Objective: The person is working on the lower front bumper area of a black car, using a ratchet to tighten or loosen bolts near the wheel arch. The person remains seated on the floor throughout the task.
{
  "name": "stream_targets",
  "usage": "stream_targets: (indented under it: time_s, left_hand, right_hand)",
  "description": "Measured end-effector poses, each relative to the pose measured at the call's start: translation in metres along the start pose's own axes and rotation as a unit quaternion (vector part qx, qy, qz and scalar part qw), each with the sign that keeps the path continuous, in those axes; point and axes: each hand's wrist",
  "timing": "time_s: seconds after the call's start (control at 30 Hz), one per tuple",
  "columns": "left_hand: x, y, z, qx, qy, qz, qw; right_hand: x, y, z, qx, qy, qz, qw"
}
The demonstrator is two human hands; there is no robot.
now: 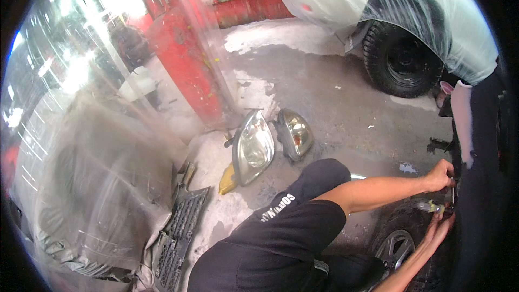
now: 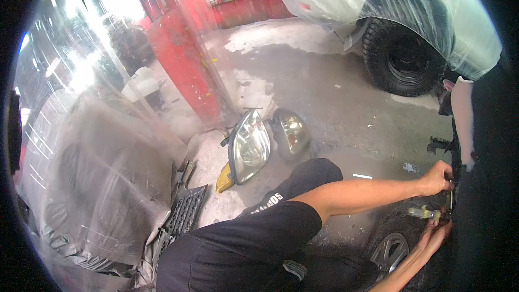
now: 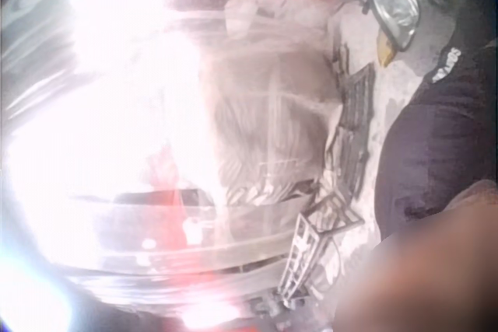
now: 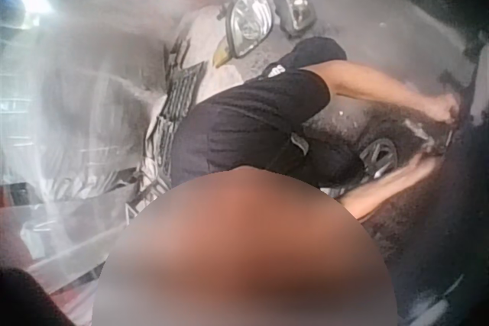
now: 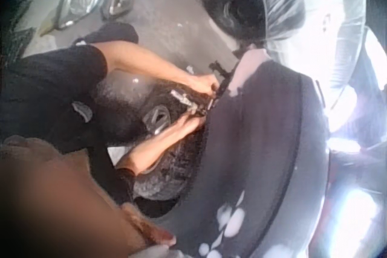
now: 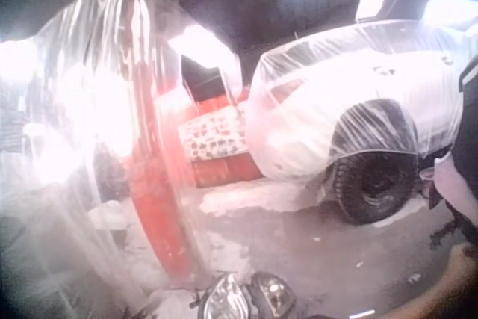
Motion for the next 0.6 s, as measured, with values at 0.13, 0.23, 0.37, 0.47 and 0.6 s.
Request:
stream_targets:
  time_s: [0.13, 0.23, 0.37, 0.47, 0.6]
  left_hand:
    - [-0.001, -0.001, 0.004, 0.021, -0.020, 0.013, 0.999]
    - [0.002, 0.000, -0.001, 0.051, -0.050, 0.007, 0.997]
    - [0.010, 0.004, -0.012, 0.105, -0.036, 0.029, 0.993]
    - [0.010, 0.003, -0.015, 0.193, -0.074, 0.048, 0.977]
    - [0.007, 0.005, 0.002, 0.055, 0.030, 0.028, 0.998]
  right_hand:
    - [0.027, 0.018, 0.004, 0.271, -0.056, -0.386, 0.880]
    - [0.019, 0.009, -0.001, 0.145, -0.027, 0.008, 0.989]
    - [-0.014, -0.021, -0.004, -0.036, 0.045, 0.025, 0.998]
    - [-0.028, -0.033, -0.003, -0.051, 0.081, -0.001, 0.995]
    - [-0.028, -0.034, -0.001, -0.113, 0.108, 0.001, 0.988]
Point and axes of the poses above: each hand's wrist, its own x-axis towards the middle knuckle, its own y-axis out of the back of the hand, z = x × y, and after that the axes turned 5 degrees about -y, right-handed
